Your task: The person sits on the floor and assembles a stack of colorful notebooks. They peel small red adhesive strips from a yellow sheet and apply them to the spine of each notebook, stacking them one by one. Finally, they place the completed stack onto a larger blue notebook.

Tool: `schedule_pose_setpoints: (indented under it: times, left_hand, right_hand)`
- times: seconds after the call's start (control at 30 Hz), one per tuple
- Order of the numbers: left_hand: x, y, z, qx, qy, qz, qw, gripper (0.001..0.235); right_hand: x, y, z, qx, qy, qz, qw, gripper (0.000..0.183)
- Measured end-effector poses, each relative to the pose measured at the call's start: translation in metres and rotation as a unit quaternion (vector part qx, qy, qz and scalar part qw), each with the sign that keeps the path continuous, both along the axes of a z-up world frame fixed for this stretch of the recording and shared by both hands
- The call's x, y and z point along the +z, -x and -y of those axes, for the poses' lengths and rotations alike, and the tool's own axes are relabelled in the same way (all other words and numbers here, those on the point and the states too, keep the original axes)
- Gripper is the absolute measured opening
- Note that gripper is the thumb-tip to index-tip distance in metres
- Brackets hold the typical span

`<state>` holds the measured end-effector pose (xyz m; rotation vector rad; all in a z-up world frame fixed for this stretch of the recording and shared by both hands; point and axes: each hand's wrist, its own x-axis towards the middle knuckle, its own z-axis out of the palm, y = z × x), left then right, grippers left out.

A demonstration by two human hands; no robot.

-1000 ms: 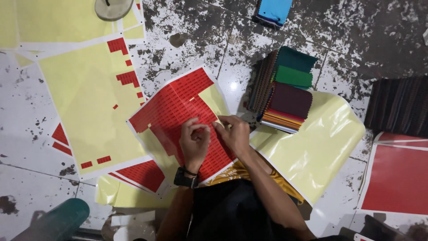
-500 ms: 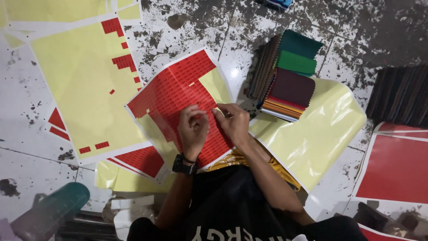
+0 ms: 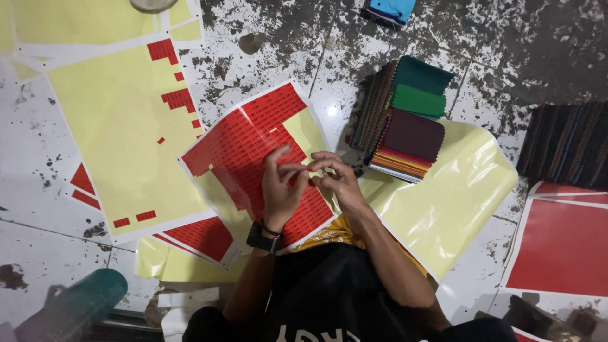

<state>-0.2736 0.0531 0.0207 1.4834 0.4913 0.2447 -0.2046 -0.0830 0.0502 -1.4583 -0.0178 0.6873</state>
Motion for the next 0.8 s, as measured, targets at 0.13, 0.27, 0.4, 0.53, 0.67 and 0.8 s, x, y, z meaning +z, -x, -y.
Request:
schedule_pose_setpoints:
  times: [0.13,0.27,0.4,0.53,0.67,0.8]
  left_hand:
    - [-0.015,0.001,0.001,0.028,0.009,-0.016,0.999,0.060]
    - [-0.003,-0.005,-0.006,0.052,-0.114,0.066,0.990,0.049]
    - [-0.015,-0.005,-0.005,0.066,-0.101,0.088,0.989,0.047]
    - [-0.006,-0.009,-0.002,0.070,-0.092,0.091,0.989,0.046]
    - [-0.026,-0.005,-0.003,0.077,-0.084,0.077,0.990,0.044]
    - [-0.038,0.001,-0.002,0.080,-0.057,0.074,0.992,0.041]
  right_hand:
    - [0.007,-0.007,-0.009,-0.022,0.035,-0.034,0.999,0.042]
    - [-0.022,-0.009,-0.022,-0.017,0.222,0.197,0.955,0.026]
    - [-0.030,-0.006,-0.026,-0.025,0.269,0.235,0.934,0.025]
    - [-0.017,-0.005,-0.029,-0.051,0.281,0.227,0.931,0.023]
    - [-0.013,-0.005,-0.031,-0.052,0.269,0.227,0.935,0.019]
    - [-0.035,-0.016,-0.022,-0.011,0.250,0.175,0.952,0.029]
